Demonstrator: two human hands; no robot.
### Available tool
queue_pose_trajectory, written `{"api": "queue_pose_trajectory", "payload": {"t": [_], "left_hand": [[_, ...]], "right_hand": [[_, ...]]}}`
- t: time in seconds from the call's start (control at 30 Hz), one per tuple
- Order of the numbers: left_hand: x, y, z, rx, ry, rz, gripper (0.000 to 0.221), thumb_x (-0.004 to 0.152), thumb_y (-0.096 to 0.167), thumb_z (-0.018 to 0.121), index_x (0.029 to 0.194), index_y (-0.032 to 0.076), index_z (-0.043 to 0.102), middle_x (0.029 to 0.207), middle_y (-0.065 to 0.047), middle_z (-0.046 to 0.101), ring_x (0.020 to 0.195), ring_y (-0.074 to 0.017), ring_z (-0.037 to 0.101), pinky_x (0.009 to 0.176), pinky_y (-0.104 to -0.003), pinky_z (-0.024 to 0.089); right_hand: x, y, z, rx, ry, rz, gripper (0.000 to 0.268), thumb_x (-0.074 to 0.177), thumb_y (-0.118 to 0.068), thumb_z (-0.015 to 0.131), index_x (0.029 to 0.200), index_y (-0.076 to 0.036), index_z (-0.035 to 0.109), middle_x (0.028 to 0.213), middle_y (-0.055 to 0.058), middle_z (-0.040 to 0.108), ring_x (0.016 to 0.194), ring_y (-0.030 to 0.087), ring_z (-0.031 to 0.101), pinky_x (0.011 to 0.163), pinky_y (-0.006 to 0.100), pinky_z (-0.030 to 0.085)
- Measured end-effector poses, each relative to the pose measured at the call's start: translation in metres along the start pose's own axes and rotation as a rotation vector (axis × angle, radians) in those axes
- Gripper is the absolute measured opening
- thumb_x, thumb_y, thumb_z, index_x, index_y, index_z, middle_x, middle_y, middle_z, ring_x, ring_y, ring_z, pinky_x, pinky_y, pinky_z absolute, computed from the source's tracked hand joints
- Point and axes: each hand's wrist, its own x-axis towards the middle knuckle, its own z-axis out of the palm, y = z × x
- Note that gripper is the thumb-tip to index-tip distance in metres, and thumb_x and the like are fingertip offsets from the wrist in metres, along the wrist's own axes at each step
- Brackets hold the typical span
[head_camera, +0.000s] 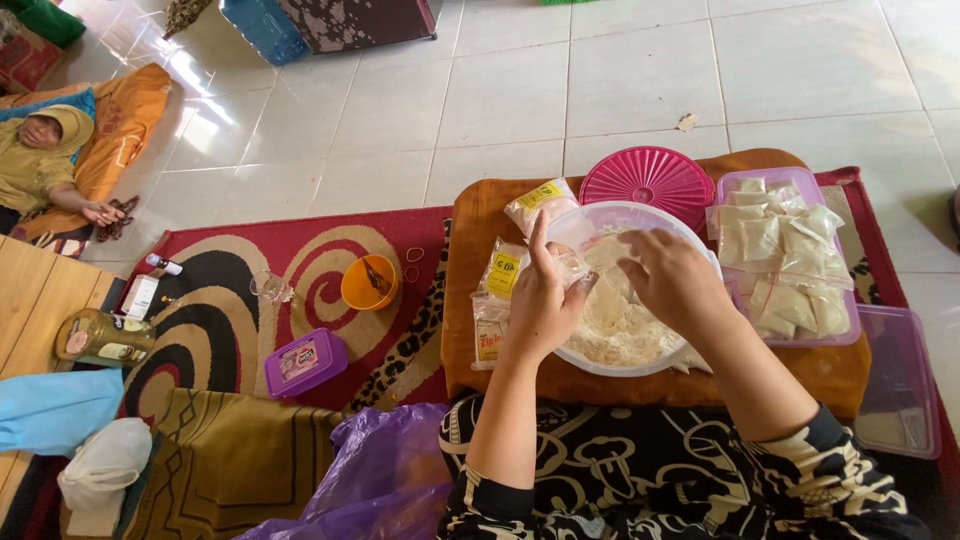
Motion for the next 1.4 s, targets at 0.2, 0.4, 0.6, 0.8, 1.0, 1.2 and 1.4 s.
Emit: {"api": "queue_pose_trajectory", "payload": {"t": [0.2,0.4,0.6,0.8,1.0,1.2,1.4], "left_hand": [[0.001,-0.012,0.008,-0.034,-0.021,0.003,0.092,0.094,0.026,0.065,0.159,-0.001,0.005,0.112,-0.019,0.066,0.106,-0.0463,0.066,0.099,-0.055,0.048],[0.000,-0.002,0.002,-0.001,-0.042,-0.006,0.094,0.091,0.016,0.067,0.159,0.001,0.003,0.114,-0.020,0.066,0.107,-0.0479,0.066,0.098,-0.057,0.048],[0.003,0.024,-0.013,-0.020,-0.104,-0.064,0.105,0.079,0.014,0.076,0.157,-0.005,0.009,0.123,-0.024,0.064,0.120,-0.0493,0.061,0.106,-0.060,0.043],[0.001,0.001,0.001,0.000,0.055,0.086,0.022,0.095,0.026,0.071,0.114,0.015,0.065,0.103,-0.001,0.075,0.102,-0.0212,0.074,0.090,-0.038,0.056],[-0.001,0.006,-0.003,-0.046,0.083,0.093,0.005,0.097,0.016,0.066,0.097,0.020,0.068,0.096,0.000,0.074,0.098,-0.0238,0.074,0.086,-0.040,0.058],[-0.002,0.015,-0.006,-0.071,0.126,0.115,0.012,0.094,0.010,0.065,0.095,0.021,0.067,0.103,0.004,0.074,0.099,-0.0221,0.074,0.085,-0.039,0.058],[-0.004,0.021,-0.008,-0.094,0.144,0.127,0.004,0.096,0.013,0.066,0.094,0.017,0.066,0.105,-0.001,0.073,0.098,-0.0285,0.073,0.084,-0.043,0.058]], "right_hand": [[-0.008,-0.015,0.009,0.375,0.255,-0.209,0.018,0.086,-0.015,0.080,0.100,-0.006,0.073,0.088,0.011,0.071,0.081,0.027,0.073,0.072,0.036,0.057],[-0.009,-0.031,0.016,0.331,0.296,-0.220,0.007,0.093,-0.010,0.074,0.087,-0.013,0.072,0.084,0.002,0.069,0.078,0.022,0.073,0.070,0.034,0.057],[-0.014,-0.017,0.012,0.218,0.412,-0.252,0.004,0.100,-0.009,0.069,0.097,-0.010,0.070,0.091,0.008,0.067,0.082,0.032,0.070,0.071,0.039,0.056],[-0.017,-0.002,0.004,0.174,0.429,-0.266,0.005,0.100,-0.009,0.069,0.097,-0.012,0.070,0.089,0.007,0.066,0.081,0.032,0.070,0.068,0.042,0.055],[-0.019,0.003,0.022,0.123,0.370,-0.291,0.002,0.096,-0.010,0.070,0.094,-0.011,0.069,0.089,0.010,0.068,0.082,0.038,0.069,0.070,0.046,0.054],[-0.024,0.009,0.022,0.111,0.424,-0.253,0.004,0.101,-0.014,0.066,0.097,-0.014,0.067,0.093,0.004,0.066,0.091,0.030,0.069,0.080,0.041,0.052],[-0.024,0.008,0.028,-0.025,0.430,-0.276,0.008,0.101,-0.015,0.065,0.093,-0.016,0.064,0.092,0.002,0.065,0.091,0.028,0.068,0.090,0.044,0.049]]}}
